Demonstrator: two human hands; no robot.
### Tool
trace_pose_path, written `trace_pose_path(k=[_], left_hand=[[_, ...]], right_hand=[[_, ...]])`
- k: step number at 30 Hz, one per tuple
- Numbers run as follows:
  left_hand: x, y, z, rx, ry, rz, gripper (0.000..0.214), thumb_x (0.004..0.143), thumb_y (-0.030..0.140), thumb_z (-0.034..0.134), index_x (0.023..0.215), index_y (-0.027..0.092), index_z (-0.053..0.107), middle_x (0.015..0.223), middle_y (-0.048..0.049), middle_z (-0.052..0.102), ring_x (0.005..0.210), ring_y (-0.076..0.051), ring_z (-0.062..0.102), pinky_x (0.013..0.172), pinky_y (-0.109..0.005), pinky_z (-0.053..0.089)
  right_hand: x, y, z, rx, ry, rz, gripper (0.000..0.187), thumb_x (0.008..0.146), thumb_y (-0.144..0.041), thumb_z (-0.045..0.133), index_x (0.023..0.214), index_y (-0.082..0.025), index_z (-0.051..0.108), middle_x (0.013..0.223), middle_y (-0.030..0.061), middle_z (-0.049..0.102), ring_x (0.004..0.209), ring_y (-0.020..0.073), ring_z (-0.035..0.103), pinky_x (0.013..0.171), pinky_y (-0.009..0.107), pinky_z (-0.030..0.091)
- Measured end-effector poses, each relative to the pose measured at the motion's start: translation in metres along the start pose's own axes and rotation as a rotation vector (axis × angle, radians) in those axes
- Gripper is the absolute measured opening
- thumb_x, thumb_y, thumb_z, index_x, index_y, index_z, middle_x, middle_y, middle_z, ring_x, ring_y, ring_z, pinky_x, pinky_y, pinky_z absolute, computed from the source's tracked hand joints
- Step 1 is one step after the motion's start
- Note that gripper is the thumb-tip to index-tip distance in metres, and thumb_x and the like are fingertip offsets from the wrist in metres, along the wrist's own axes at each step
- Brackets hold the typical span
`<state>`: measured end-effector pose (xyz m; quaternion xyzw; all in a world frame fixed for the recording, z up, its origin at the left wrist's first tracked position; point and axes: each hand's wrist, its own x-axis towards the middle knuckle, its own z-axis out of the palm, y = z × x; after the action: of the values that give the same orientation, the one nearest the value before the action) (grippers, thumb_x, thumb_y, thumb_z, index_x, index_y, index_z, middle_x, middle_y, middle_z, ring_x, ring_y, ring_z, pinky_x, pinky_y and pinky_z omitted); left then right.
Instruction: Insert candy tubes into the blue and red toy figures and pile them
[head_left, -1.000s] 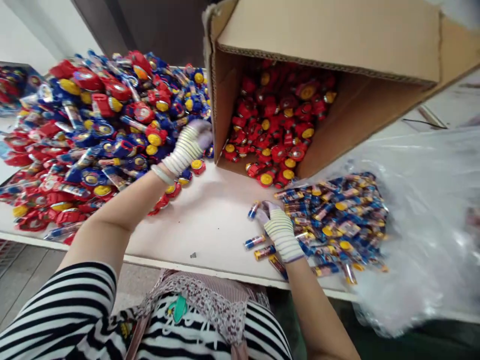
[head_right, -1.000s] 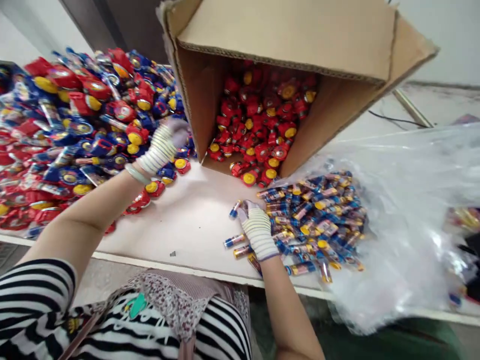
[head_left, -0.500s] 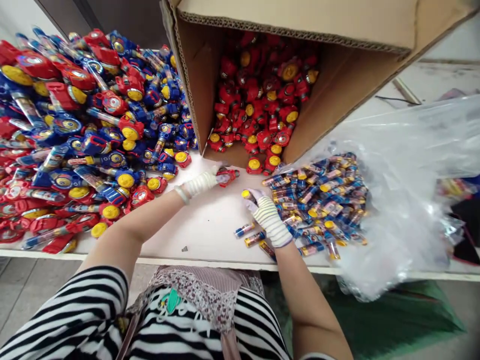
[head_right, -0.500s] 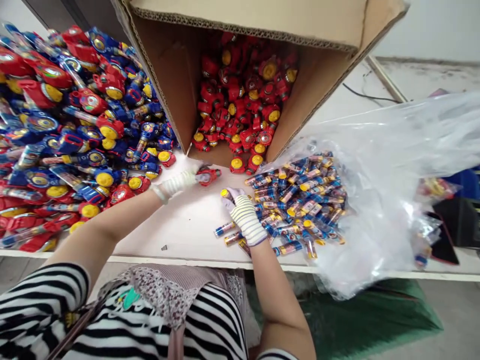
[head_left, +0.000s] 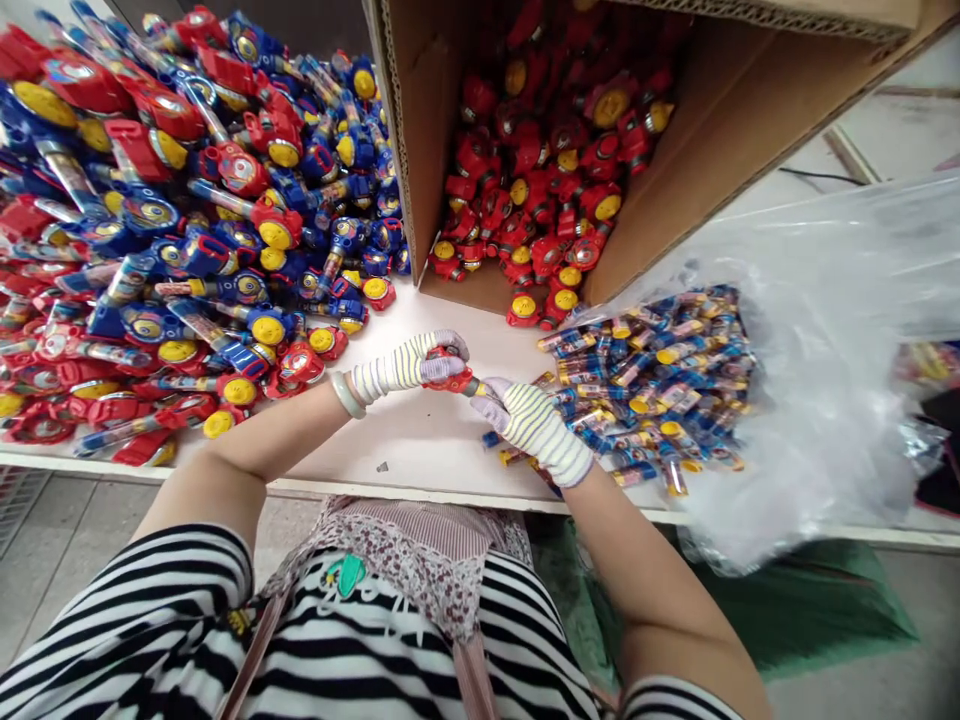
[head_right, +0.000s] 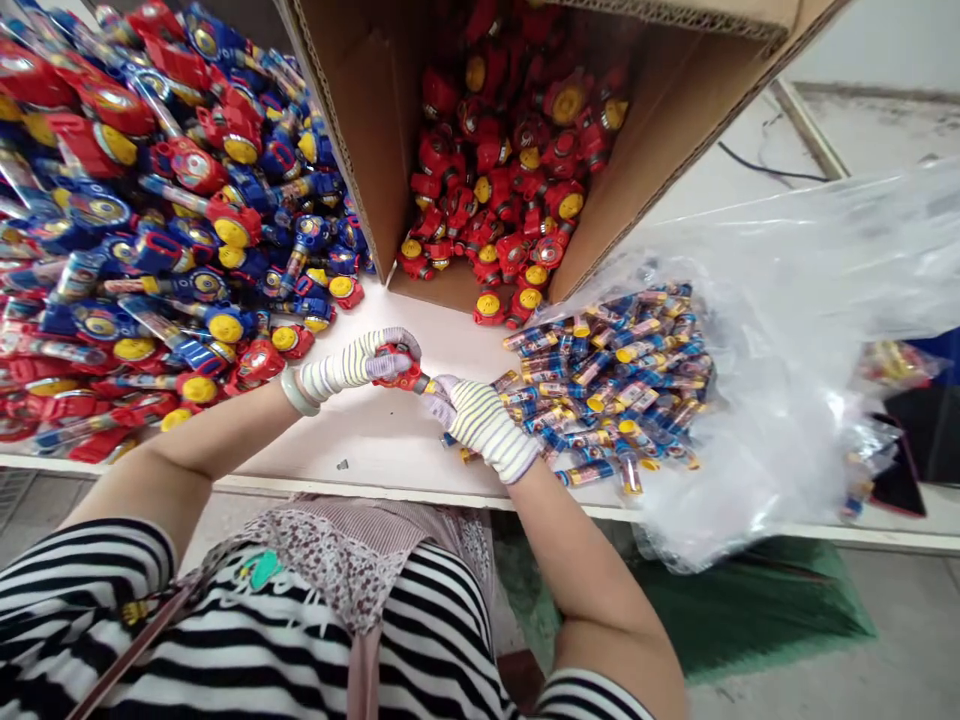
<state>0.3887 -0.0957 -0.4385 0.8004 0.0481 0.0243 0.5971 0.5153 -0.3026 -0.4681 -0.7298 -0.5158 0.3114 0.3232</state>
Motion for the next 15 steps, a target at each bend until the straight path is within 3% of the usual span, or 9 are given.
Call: trace_pose_path(k=[2,4,5,8,9,11,15], left_hand=[[0.001,0.007,0.002,0.025,-0.105,0.03,0.045,0.09,0.057,0.068,0.104,0.015,0.065,0.099,-0.0087,0.068,0.089,-0.019,0.063,0.082,-0.03,0.052],[0.003,0.009,0.002,0.06,-0.122,0.022,0.044,0.088,0.054,0.071,0.108,0.015,0.064,0.103,-0.0094,0.068,0.091,-0.019,0.064,0.084,-0.03,0.053],[0.004,0.009,0.001,0.086,-0.084,-0.001,0.046,0.088,0.055,0.071,0.108,0.015,0.064,0.103,-0.0096,0.068,0.091,-0.02,0.064,0.083,-0.031,0.053],[0.004,0.006,-0.001,0.132,0.075,-0.093,0.048,0.09,0.061,0.065,0.101,0.014,0.063,0.096,-0.0092,0.067,0.084,-0.02,0.063,0.077,-0.031,0.052],[0.002,0.006,-0.001,0.114,0.102,-0.101,0.049,0.091,0.062,0.064,0.099,0.014,0.063,0.093,-0.0088,0.067,0.082,-0.019,0.063,0.076,-0.031,0.052],[-0.004,0.006,0.001,0.035,0.097,-0.076,0.048,0.09,0.062,0.065,0.098,0.014,0.064,0.093,-0.0084,0.067,0.082,-0.019,0.063,0.076,-0.03,0.053],[-0.019,0.015,0.001,-0.035,-0.024,-0.04,0.048,0.083,0.06,0.075,0.1,0.016,0.067,0.098,-0.0092,0.067,0.087,-0.021,0.066,0.079,-0.03,0.055]], right_hand=[[-0.007,0.006,0.012,0.3,-0.133,0.063,0.068,0.099,-0.071,0.029,0.095,-0.016,0.068,0.065,0.0023,0.057,0.053,0.0157,0.051,0.054,0.028,0.041],[-0.007,0.009,0.02,0.443,-0.164,0.141,0.078,0.099,-0.073,0.014,0.095,-0.016,0.067,0.059,-0.0005,0.05,0.045,0.0135,0.04,0.047,0.027,0.036],[-0.006,0.008,0.02,0.441,-0.122,0.165,0.077,0.098,-0.075,0.016,0.098,-0.016,0.067,0.063,0.0012,0.053,0.048,0.0141,0.043,0.049,0.027,0.038],[0.0,0.001,0.014,0.237,0.115,0.192,0.06,0.089,-0.074,0.049,0.101,-0.018,0.065,0.089,0.0104,0.065,0.073,0.0202,0.058,0.064,0.03,0.046],[0.0,-0.002,0.013,0.195,0.134,0.195,0.054,0.086,-0.071,0.057,0.1,-0.019,0.064,0.091,0.0108,0.065,0.076,0.021,0.058,0.067,0.03,0.046],[-0.003,-0.008,0.017,0.292,0.035,0.215,0.048,0.089,-0.067,0.055,0.094,-0.019,0.062,0.076,0.0055,0.06,0.066,0.0176,0.054,0.061,0.028,0.043],[-0.008,-0.015,0.054,0.899,-0.459,0.257,0.065,0.097,-0.073,0.017,0.081,-0.022,0.054,0.045,-0.0113,0.021,0.037,0.0106,0.017,0.04,0.024,0.026]])
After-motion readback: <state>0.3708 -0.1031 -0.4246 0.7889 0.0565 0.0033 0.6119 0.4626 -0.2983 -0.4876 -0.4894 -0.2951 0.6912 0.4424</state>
